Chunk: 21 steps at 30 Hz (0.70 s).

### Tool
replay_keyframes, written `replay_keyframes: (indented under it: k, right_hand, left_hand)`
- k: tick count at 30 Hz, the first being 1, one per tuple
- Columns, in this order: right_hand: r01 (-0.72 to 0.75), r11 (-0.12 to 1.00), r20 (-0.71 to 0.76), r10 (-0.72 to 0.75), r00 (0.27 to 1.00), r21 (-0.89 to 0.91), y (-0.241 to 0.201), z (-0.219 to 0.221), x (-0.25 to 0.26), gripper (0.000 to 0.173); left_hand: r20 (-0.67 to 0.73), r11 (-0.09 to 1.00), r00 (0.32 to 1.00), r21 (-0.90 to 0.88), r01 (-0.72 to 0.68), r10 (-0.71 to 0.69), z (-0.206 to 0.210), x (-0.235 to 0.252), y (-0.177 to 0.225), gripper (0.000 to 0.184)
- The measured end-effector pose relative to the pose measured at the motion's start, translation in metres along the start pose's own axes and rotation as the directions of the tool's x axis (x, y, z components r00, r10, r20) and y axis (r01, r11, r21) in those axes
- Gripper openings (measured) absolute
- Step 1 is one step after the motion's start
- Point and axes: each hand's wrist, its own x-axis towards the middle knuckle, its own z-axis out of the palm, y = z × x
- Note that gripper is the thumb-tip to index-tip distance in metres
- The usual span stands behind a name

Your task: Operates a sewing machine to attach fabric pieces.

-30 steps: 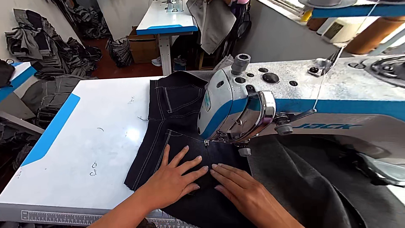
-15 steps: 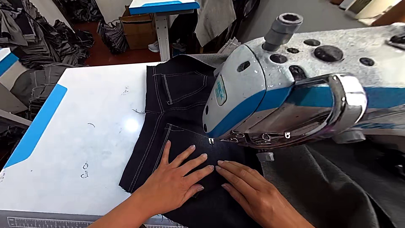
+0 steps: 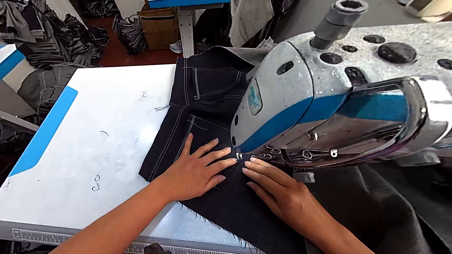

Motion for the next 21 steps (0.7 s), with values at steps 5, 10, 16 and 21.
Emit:
replay_keyframes:
  k: [5, 10, 16, 21]
  right_hand:
    - [0.002, 1.0, 0.001, -0.002, 1.0, 0.005, 0.0, 0.0, 0.001, 0.031]
    - [-0.004, 1.0, -0.002, 0.004, 1.0, -0.006, 0.001, 0.0, 0.005, 0.032]
    - [-0.012, 1.0, -0.005, 0.012, 1.0, -0.005, 0.002, 0.001, 0.007, 0.031]
    - [-0.008, 1.0, -0.01, 0.008, 1.0, 0.001, 0.005, 0.001, 0.009, 0.031]
  left_hand:
    - [-0.005, 1.0, 1.0, 0.002, 0.001, -0.001, 0.0, -0.001, 0.0, 0.046]
    - [0.008, 1.0, 1.0, -0.012, -0.002, 0.002, -0.003, 0.003, -0.005, 0.046]
    - [-0.009, 1.0, 1.0, -0.013, -0.012, 0.012, -0.002, 0.004, -0.008, 0.045]
    - [-0.013, 1.0, 1.0, -0.005, -0.007, 0.007, -0.002, 0.005, -0.01, 0.045]
